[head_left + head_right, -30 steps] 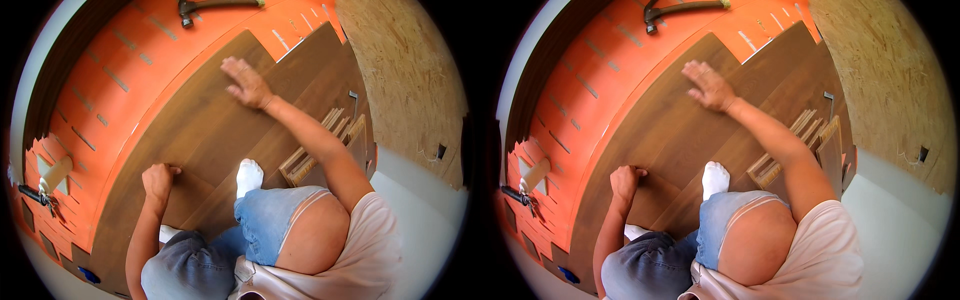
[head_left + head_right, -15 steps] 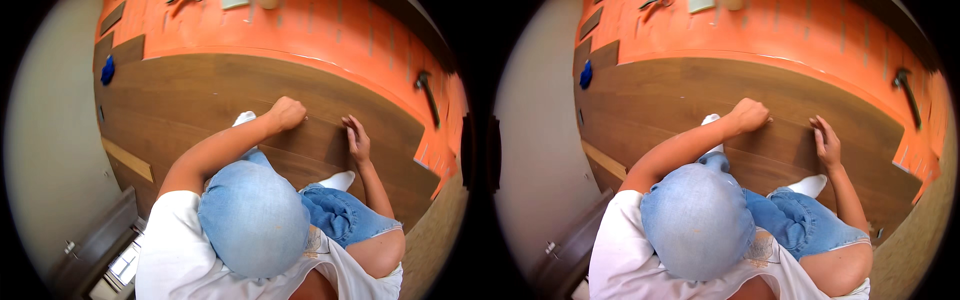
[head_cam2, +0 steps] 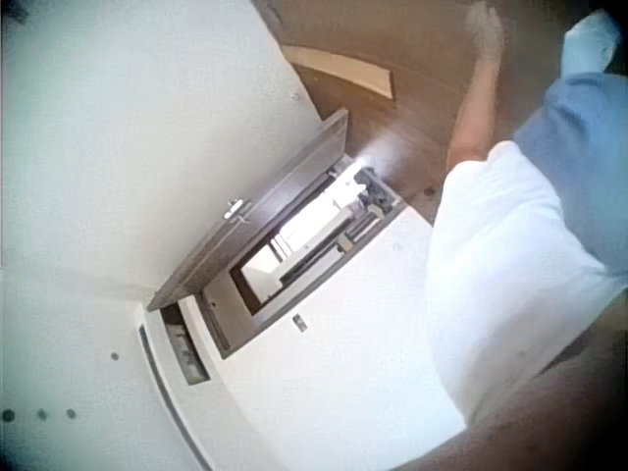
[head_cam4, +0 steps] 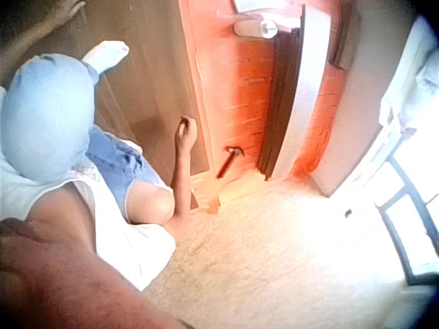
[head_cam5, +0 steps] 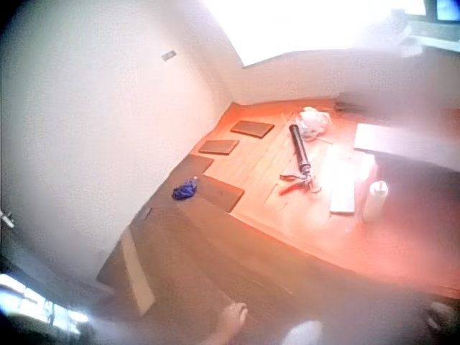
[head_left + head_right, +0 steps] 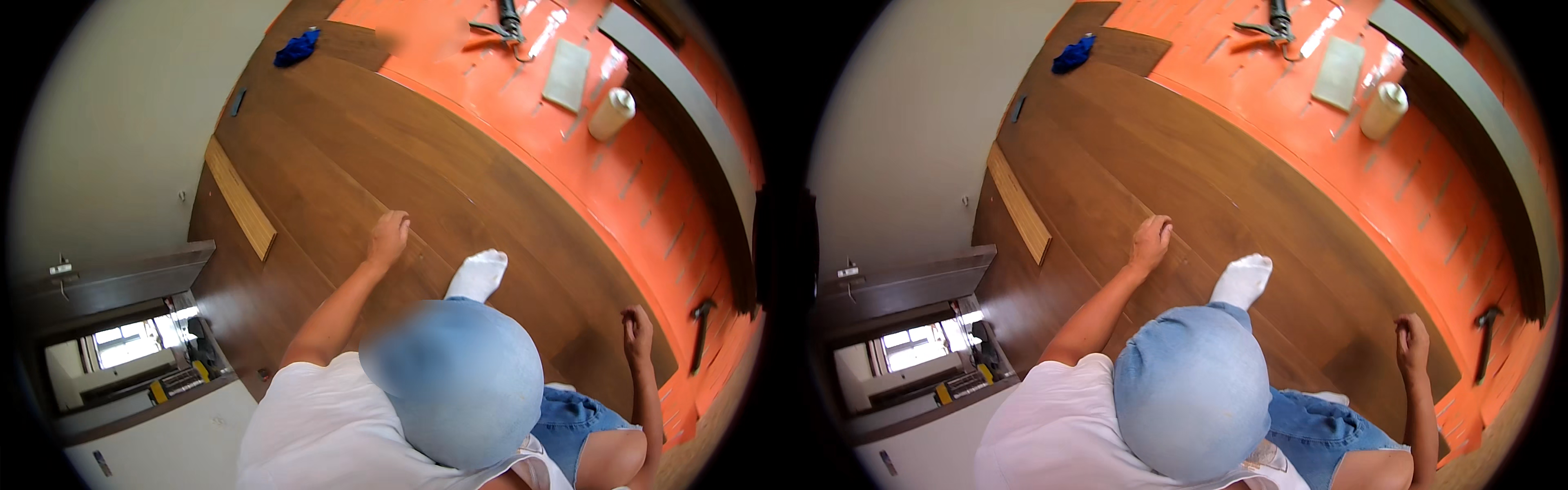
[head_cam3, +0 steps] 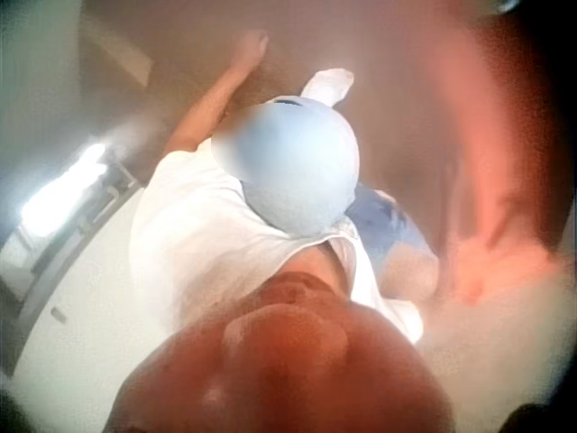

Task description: The person applies adhesive to a floor using a caulk gun, positions wood planks by hand, and taps them into place with a hammer before cleaning the surface with a cloth and applying glue from a bottle.

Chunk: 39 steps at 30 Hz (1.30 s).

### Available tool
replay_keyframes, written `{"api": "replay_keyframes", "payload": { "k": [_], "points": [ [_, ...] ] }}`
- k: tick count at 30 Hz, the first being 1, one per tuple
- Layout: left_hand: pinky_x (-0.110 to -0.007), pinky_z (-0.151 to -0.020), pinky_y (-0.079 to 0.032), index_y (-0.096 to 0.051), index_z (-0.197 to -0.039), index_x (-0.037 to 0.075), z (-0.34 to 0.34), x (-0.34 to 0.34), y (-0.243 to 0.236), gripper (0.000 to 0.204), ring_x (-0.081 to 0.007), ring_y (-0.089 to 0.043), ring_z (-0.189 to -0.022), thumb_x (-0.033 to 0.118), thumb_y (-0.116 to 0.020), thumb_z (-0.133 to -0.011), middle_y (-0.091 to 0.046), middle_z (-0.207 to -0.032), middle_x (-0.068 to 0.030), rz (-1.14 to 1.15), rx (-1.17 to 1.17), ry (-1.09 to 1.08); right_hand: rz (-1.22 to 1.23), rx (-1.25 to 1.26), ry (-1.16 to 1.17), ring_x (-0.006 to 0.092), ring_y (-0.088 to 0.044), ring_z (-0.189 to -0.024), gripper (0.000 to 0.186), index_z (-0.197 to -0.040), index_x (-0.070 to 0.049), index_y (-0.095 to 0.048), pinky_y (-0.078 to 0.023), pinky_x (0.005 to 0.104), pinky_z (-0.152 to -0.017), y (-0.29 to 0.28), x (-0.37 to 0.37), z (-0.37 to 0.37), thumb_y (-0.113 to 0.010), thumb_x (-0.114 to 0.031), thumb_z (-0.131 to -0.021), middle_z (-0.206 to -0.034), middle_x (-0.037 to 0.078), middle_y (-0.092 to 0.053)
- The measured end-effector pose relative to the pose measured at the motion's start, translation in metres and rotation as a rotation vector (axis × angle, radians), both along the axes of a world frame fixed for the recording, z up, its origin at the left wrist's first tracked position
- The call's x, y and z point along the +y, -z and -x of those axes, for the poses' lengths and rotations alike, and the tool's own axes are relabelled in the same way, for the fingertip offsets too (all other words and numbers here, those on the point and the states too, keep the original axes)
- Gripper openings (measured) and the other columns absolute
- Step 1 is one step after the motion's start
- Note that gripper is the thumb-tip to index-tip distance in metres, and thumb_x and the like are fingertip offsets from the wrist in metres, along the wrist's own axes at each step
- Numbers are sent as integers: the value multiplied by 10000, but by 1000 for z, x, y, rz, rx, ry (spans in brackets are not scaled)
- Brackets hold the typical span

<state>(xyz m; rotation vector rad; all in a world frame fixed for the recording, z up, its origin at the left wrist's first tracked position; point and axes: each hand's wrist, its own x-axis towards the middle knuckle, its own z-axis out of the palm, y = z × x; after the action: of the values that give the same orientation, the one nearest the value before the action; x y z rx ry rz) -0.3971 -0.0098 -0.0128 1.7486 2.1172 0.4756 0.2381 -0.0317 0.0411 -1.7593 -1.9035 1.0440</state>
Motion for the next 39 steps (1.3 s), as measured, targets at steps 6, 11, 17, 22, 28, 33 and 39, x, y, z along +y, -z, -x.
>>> {"api": "replay_keyframes", "payload": {
  "k": [6,11,17,22,28,33,39],
  "points": [
    [-462,-977,-477,-666,-1150,75,69,74,45,249,-340,-603,-1118,116,-686,-905,-641,-1178,-128,-283,236,168,64,-103,-60,261,-499,-763,176,-940,7,-558,-437,352,-737,-52,51,27,-431,70,-835,-835,139,-476],
    [-479,-1046,-436,-650,-1241,72,112,162,71,335,-347,-571,-1203,144,-671,-915,-607,-1280,-141,-429,374,130,74,-179,-107,269,-479,-748,168,-934,3,-558,-425,358,-724,-72,69,55,-450,92,-842,-817,142,-453],
    [-496,-1096,-399,-631,-1311,57,152,187,92,382,-357,-529,-1275,190,-611,-953,-585,-1349,-160,-410,306,164,189,-317,-13,307,-534,-762,36,-941,3,-583,-449,377,-734,-65,61,78,-565,35,-938,-842,156,-520],
    [-507,-1102,-391,-623,-1311,15,161,188,95,378,-387,-508,-1281,177,-574,-973,-569,-1366,-183,-365,266,153,217,-296,73,306,-606,-807,16,-953,18,-595,-503,357,-783,-68,71,118,-587,23,-940,-859,161,-585],
    [-506,-1101,-395,-612,-1316,-21,157,201,97,392,-401,-489,-1282,185,-568,-986,-561,-1369,-196,-370,228,175,54,-278,177,282,-673,-860,94,-993,12,-624,-530,350,-861,-70,98,199,-627,53,-909,-931,155,-629],
    [-535,-1107,-382,-607,-1300,-38,164,204,112,395,-412,-478,-1287,191,-589,-979,-560,-1354,-220,-364,260,194,3,-283,175,300,-662,-900,142,-1015,6,-636,-523,349,-864,-67,81,247,-633,73,-889,-959,155,-632],
    [-583,-1196,-294,-604,-1284,-23,157,214,93,419,-423,-438,-1365,240,-610,-957,-532,-1388,-233,-277,154,169,87,-452,176,387,-601,-894,102,-995,6,-621,-504,434,-804,-59,-27,314,-625,31,-896,-942,200,-585]
  ]
}}
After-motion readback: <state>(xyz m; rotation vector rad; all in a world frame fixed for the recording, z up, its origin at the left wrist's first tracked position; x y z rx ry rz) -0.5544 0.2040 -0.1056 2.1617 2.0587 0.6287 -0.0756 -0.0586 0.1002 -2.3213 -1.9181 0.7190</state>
